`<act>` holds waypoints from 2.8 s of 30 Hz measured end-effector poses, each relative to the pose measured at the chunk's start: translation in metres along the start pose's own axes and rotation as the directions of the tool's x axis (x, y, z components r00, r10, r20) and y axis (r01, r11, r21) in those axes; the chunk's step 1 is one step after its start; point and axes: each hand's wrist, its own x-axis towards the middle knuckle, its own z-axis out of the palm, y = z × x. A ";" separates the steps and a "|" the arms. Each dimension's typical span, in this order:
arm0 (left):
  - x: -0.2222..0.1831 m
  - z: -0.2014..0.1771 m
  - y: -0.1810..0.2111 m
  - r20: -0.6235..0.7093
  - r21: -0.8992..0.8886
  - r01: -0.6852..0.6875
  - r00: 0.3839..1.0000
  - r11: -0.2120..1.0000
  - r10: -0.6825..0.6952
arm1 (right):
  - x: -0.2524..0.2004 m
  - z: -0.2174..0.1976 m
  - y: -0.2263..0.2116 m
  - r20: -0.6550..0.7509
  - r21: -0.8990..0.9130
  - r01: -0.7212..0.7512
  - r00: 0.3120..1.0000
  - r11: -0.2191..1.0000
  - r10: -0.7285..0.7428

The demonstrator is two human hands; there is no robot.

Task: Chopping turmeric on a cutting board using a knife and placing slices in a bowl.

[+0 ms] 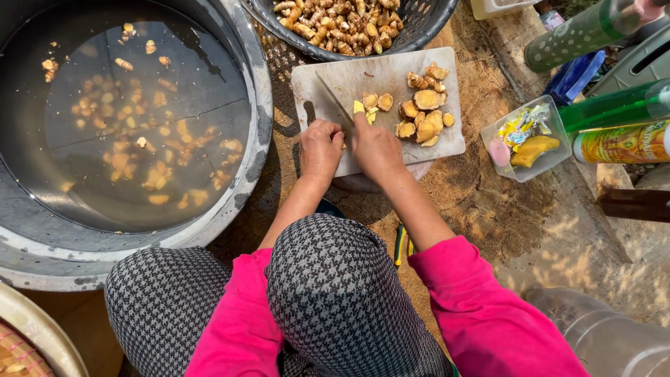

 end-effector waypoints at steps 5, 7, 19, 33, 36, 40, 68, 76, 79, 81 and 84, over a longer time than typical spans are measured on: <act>-0.002 -0.023 -0.007 -0.087 -0.157 -0.088 0.993 0.984 0.075 | -0.020 -0.011 0.018 -0.037 0.135 -0.017 0.999 0.991 0.022; -0.006 -0.042 0.011 -0.071 -0.116 -0.072 0.995 0.991 0.064 | -0.032 -0.017 0.007 -0.034 0.159 -0.016 0.999 0.987 0.022; -0.019 -0.019 -0.005 -0.047 0.105 -0.108 0.992 0.989 0.114 | -0.031 0.019 0.002 0.021 0.109 -0.032 0.999 0.994 0.030; -0.021 -0.009 0.013 0.041 0.128 0.068 0.996 0.989 -0.074 | -0.073 0.025 0.005 -0.015 0.316 -0.103 0.993 0.943 0.113; -0.021 0.000 0.015 -0.032 0.090 0.202 0.979 0.975 -0.200 | -0.077 0.020 -0.001 -0.036 0.297 -0.118 0.990 0.947 0.135; -0.014 0.001 0.019 -0.023 0.045 0.282 0.959 0.958 -0.281 | -0.073 0.013 -0.007 0.004 0.234 -0.125 0.992 0.964 0.128; -0.020 -0.012 0.009 0.064 0.097 0.102 0.992 0.990 -0.109 | -0.031 0.002 0.025 -0.036 0.203 -0.023 0.999 0.979 0.031; -0.027 -0.038 0.009 0.116 -0.061 -0.144 0.982 0.988 0.150 | -0.098 -0.005 0.074 0.141 0.756 -0.366 0.900 0.542 0.412; -0.026 -0.037 0.015 0.204 0.014 -0.328 0.926 0.945 0.318 | -0.101 0.015 0.076 0.168 0.796 -0.397 0.870 0.456 0.464; -0.019 -0.032 0.009 0.242 0.046 -0.442 0.875 0.896 0.419 | -0.093 0.025 0.074 0.186 0.814 -0.402 0.864 0.420 0.468; -0.001 -0.027 -0.001 0.367 0.087 -0.402 0.864 0.911 0.346 | -0.077 0.036 0.071 0.227 0.836 -0.401 0.874 0.374 0.430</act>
